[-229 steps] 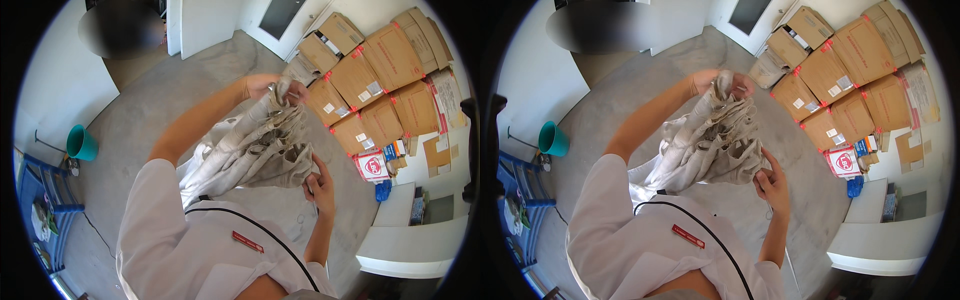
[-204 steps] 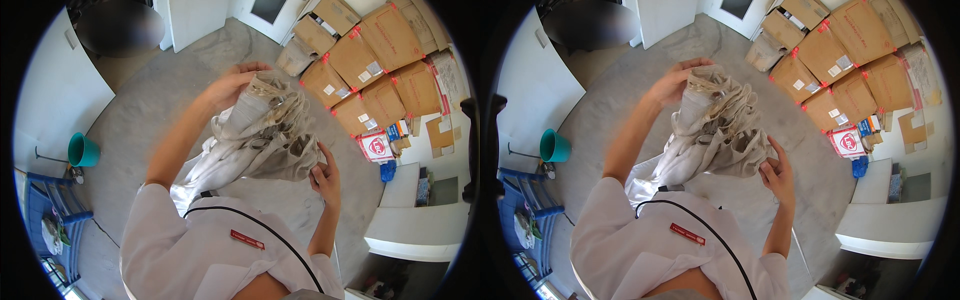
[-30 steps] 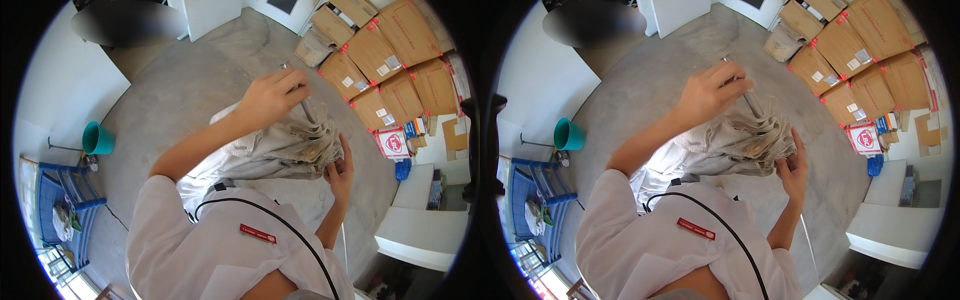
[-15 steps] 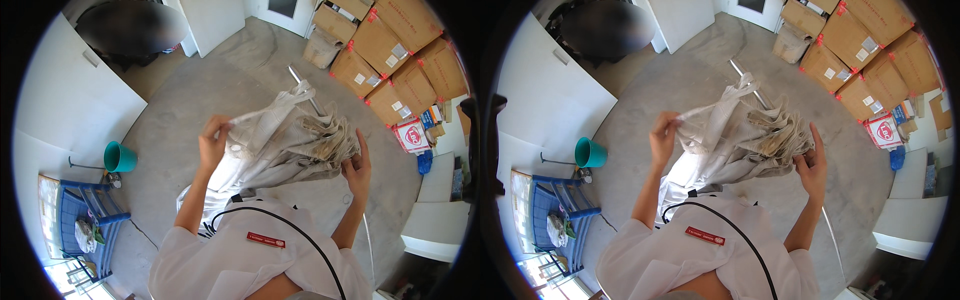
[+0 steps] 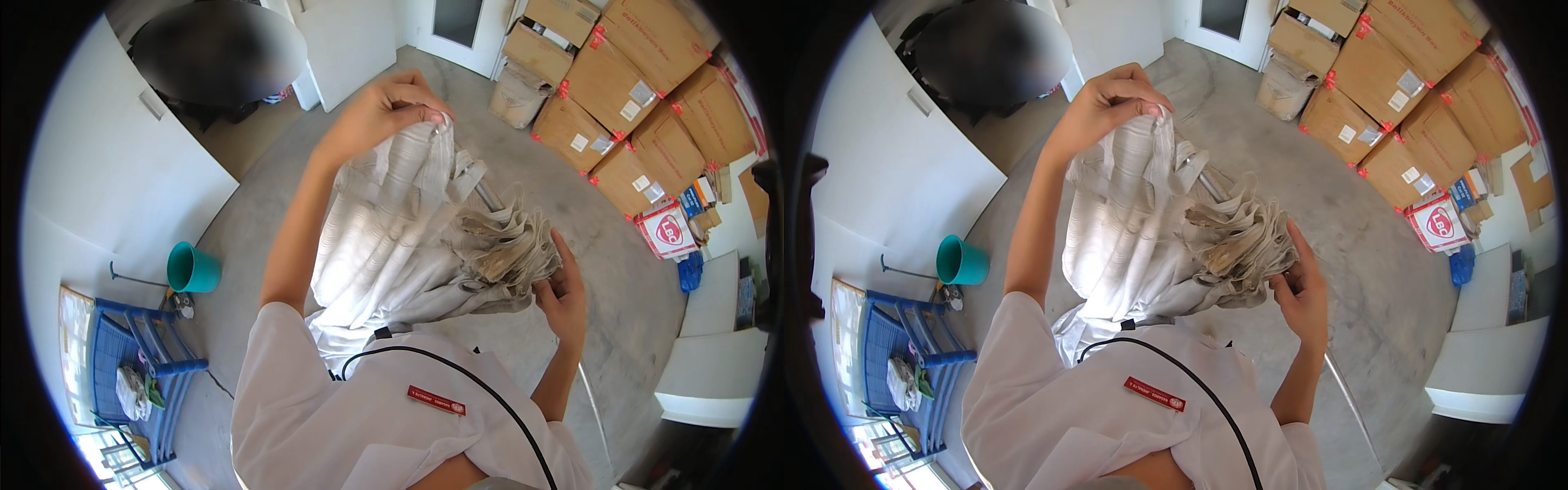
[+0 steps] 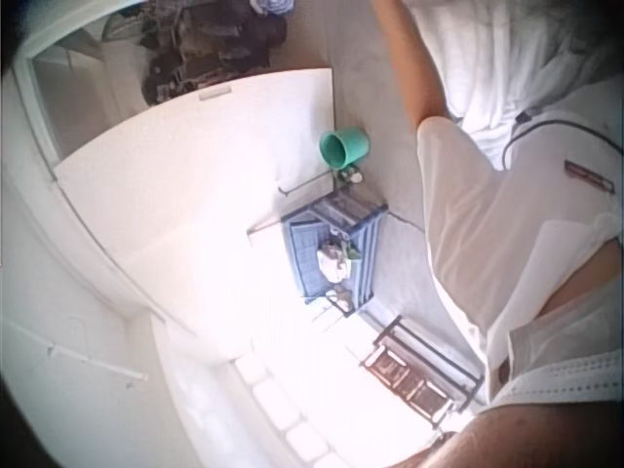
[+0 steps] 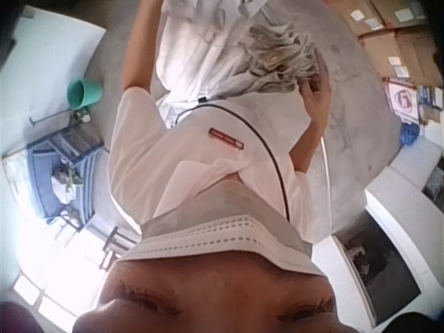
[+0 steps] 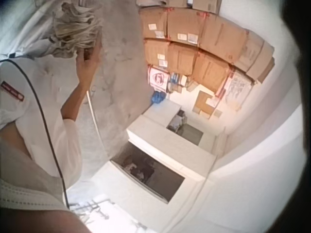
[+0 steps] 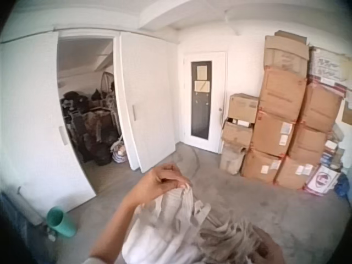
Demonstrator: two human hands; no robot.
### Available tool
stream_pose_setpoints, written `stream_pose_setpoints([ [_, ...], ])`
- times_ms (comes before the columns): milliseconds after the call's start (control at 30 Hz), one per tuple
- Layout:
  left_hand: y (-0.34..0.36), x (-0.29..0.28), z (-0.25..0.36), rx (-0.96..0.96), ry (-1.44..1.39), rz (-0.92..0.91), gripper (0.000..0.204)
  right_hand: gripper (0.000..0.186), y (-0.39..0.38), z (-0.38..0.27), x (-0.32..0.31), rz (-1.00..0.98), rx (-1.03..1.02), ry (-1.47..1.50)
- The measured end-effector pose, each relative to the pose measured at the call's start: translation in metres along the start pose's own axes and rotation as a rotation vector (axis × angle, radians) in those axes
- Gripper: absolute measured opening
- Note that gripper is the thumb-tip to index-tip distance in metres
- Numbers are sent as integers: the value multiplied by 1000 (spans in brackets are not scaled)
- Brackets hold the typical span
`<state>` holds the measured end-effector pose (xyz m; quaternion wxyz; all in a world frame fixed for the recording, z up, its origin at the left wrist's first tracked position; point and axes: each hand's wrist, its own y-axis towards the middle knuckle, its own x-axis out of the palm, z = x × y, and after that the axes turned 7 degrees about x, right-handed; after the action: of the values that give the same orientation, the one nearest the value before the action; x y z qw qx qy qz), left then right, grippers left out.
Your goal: The person threads a beige curtain onto a metal curtain rod by sliding the rod through the curtain's grommets. They handle the curtain and rod by hand, adjusting the fabric along the rod and lifting the assembled curtain at the end.
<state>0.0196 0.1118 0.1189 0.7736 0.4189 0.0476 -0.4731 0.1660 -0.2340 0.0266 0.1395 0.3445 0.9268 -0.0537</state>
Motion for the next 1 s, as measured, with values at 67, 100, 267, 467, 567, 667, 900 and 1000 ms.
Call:
stream_pose_setpoints([
  [67, 9, -6, -16, -55, -53, -44, 14, 78, -1, -5, -2, -19, 6, -4],
  [100, 13, -6, -22, -74, -74, -72, 14, 78, -2, -7, -2, -20, 14, 8],
  [267, 20, 5, -52, -58, -201, -159, 14, 77, -1, -10, -2, -51, 37, 52],
  [467, -6, 99, -83, -212, -487, -305, 25, 74, 0, -4, -3, -89, 77, 90],
  [567, -32, 129, -85, -264, -607, -238, 30, 75, 0, -7, 4, -53, 84, 137],
  [667, -64, 115, -85, -266, -713, -95, 34, 76, 0, -3, 0, -27, 65, 65],
  [900, -130, 79, -83, -306, -356, -95, 26, 77, 3, -9, 2, -33, 81, 67],
  [1000, -129, 61, -94, -439, -474, 84, 24, 76, 4, -6, 1, -54, 95, 83],
])
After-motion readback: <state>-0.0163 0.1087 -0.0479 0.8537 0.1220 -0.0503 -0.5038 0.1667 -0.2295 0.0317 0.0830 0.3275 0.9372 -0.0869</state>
